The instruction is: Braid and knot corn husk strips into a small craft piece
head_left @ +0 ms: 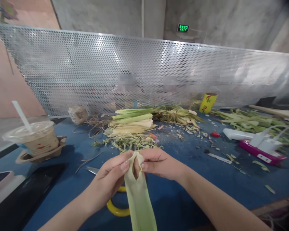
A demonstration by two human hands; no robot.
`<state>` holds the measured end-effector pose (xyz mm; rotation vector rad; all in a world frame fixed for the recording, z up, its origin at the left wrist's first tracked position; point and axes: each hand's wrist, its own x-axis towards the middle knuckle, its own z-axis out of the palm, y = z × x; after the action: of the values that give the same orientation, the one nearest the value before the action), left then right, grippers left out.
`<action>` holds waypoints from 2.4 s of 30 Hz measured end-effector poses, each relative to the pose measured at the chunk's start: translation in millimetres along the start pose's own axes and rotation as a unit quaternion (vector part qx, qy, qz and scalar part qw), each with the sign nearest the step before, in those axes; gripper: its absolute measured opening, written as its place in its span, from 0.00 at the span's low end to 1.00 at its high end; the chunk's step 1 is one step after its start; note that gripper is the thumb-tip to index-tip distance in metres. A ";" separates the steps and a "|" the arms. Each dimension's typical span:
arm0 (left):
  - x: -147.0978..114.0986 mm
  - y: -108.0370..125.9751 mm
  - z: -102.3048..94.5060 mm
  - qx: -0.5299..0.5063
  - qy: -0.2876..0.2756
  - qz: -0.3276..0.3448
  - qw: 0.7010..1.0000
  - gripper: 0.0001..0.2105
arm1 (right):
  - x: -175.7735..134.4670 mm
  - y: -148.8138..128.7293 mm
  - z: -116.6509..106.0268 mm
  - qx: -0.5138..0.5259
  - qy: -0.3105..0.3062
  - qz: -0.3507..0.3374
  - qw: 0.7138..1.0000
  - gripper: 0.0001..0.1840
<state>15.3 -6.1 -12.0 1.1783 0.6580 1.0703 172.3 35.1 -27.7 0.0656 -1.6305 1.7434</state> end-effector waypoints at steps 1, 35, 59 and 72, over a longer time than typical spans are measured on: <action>0.4 0.6 0.6 -0.010 -0.009 0.010 1.000 0.11 | -0.2 0.4 -0.4 0.003 0.002 -0.002 1.000 0.07; 17.6 0.5 -13.3 0.340 0.161 0.058 0.925 0.08 | 9.9 -1.1 -8.8 -0.300 0.227 0.114 0.920 0.12; 17.2 -5.1 -17.6 0.332 0.170 0.081 0.924 0.03 | 9.4 3.8 -12.4 -0.166 0.245 0.114 0.949 0.10; 13.0 -4.5 -6.6 0.356 0.131 0.197 0.904 0.05 | 9.7 -2.8 -17.6 -0.098 0.358 0.102 0.923 0.13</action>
<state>16.0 8.4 -16.7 1.8730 1.1118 1.3976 174.3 54.9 -23.9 -0.7739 -1.2664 1.4766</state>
